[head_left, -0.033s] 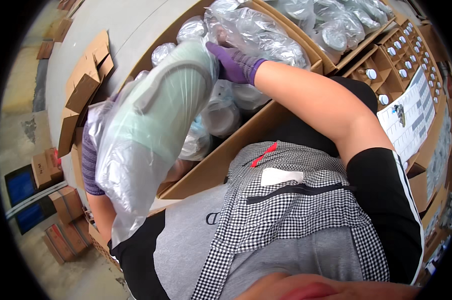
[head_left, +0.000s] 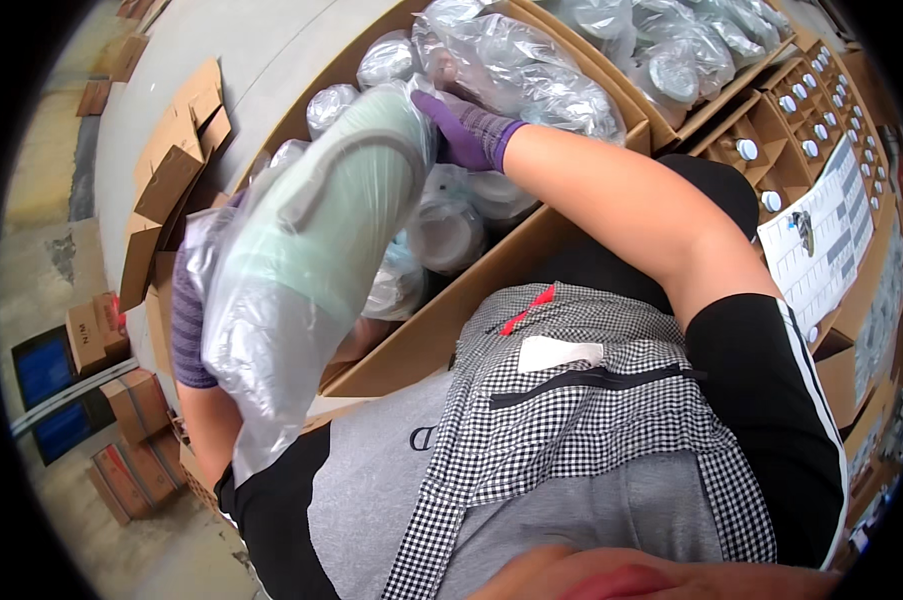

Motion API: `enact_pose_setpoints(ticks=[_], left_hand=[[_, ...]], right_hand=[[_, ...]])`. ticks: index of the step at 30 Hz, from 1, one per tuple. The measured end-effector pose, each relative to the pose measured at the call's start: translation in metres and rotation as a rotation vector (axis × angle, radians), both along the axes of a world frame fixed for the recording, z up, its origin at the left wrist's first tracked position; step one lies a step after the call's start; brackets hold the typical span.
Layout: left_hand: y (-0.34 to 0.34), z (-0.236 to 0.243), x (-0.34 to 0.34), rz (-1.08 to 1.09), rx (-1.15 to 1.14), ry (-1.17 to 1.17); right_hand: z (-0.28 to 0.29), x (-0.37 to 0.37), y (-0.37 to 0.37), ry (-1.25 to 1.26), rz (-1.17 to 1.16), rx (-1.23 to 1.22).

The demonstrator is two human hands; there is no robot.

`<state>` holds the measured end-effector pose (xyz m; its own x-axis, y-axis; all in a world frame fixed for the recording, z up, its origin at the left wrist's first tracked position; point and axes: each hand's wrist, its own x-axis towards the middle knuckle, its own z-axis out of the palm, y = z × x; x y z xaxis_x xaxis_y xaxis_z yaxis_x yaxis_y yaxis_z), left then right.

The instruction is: The person assembles and packages electric kettles by inserting a chrome inner flask into a plastic housing, attaching a lid, applying product labels, and wrapping each finished unit in a plastic bag before placing it into a shipping box.

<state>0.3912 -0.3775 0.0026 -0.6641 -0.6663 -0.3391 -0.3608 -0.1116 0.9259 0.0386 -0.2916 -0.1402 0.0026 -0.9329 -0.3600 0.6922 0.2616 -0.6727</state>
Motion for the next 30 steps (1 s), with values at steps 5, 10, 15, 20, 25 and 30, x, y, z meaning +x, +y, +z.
enact_pose_setpoints(ticks=[5,10,15,20,25,30], left_hand=[[0.0,0.004,0.019,0.051,0.006,-0.017],[0.003,0.001,0.023,0.059,0.006,0.007],[0.004,0.0,0.02,0.042,0.004,0.016],[0.004,-0.003,0.009,0.002,0.016,0.023],[-0.004,-0.012,-0.029,-0.128,0.009,-0.012],[-0.034,-0.025,-0.092,-0.382,-0.254,-0.483]], right_hand=[[-0.033,0.007,-0.015,0.779,0.113,-0.095],[0.004,-0.02,0.016,1.424,0.371,-0.044],[-0.018,-0.021,0.042,1.849,0.148,-0.344],[0.031,0.0,0.014,2.06,0.559,-0.302],[0.01,-0.026,0.019,2.091,0.519,-0.228],[0.006,-0.059,0.045,2.084,0.449,-0.172]])
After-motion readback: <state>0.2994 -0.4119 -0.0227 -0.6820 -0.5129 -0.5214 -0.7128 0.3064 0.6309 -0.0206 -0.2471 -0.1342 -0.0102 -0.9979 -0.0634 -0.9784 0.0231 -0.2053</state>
